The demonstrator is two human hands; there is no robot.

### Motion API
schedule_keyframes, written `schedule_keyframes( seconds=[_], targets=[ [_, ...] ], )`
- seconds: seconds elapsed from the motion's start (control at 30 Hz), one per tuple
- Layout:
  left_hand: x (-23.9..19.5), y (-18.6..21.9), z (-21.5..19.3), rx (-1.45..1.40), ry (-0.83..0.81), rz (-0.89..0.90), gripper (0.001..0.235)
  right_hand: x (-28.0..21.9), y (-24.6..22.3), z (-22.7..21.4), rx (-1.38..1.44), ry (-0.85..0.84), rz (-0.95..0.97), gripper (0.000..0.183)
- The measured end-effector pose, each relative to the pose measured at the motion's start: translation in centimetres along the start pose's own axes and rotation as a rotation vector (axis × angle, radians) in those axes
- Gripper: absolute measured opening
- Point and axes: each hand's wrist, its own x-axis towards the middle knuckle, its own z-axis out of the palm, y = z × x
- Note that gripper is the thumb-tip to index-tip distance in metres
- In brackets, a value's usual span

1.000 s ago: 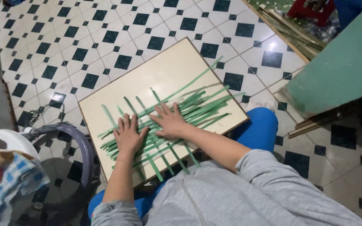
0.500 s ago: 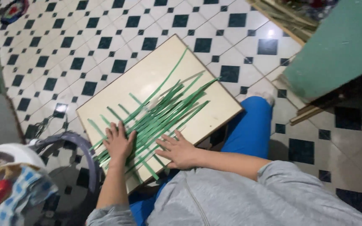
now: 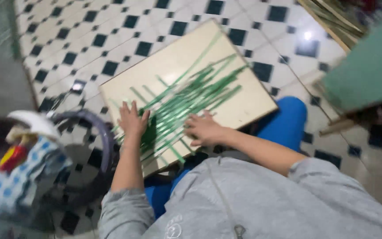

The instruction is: The person weaves green plastic strips over and under a set of vertical strips on a flat board. They repeatedly adjust and press the woven area to tighten the pattern. The person lifts the woven mat to inspect it and continues weaving.

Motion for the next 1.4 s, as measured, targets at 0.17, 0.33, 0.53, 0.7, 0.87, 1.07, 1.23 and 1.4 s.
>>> schedule_keyframes(
  seconds=[0.17, 0.33, 0.53, 0.7, 0.87, 1.07, 1.23, 1.4],
  targets=[
    [6.7, -5.9, 3.5, -0.062, 0.005, -0.131, 0.059, 5.4, 4.5, -3.4, -0.036, 0.129, -0.024, 0.04],
    [6.0, -5.5, 4.5, 0.015, 0.027, 0.023, 0.029, 12.6, 7.4, -3.6, -0.165, 0.129, -0.004, 0.04],
    [5.4, -5.6, 6.3, -0.373, 0.161, 0.191, 0.045, 13.8, 6.3, -3.7, -0.134, -0.11, 0.064, 0.066],
    [4.0, -4.8, 1.6, -0.341, -0.009, 0.078, 0.061, 10.8, 5.9, -4.9, -0.109, -0.032, 0.147, 0.075],
    [0.9, -2.5, -2.3, -0.234, -0.103, 0.17, 0.065, 8.5, 0.0, -6.6, -0.174, -0.075, 0.13, 0.08],
    [-0.3, -1.8, -0.9, -0.117, -0.154, 0.293, 0.071, 7.6, 0.1, -3.6, -0.092, -0.12, 0.162, 0.087],
    [-1.0, -0.1, -1.4, -0.098, -0.202, 0.294, 0.068, 7.2, 0.8, -3.0, -0.06, -0.098, 0.192, 0.089],
    [-2.9, 0.0, -1.6, -0.132, 0.015, 0.252, 0.065, 7.2, 1.6, -2.0, -0.017, -0.077, 0.174, 0.087]
  ],
)
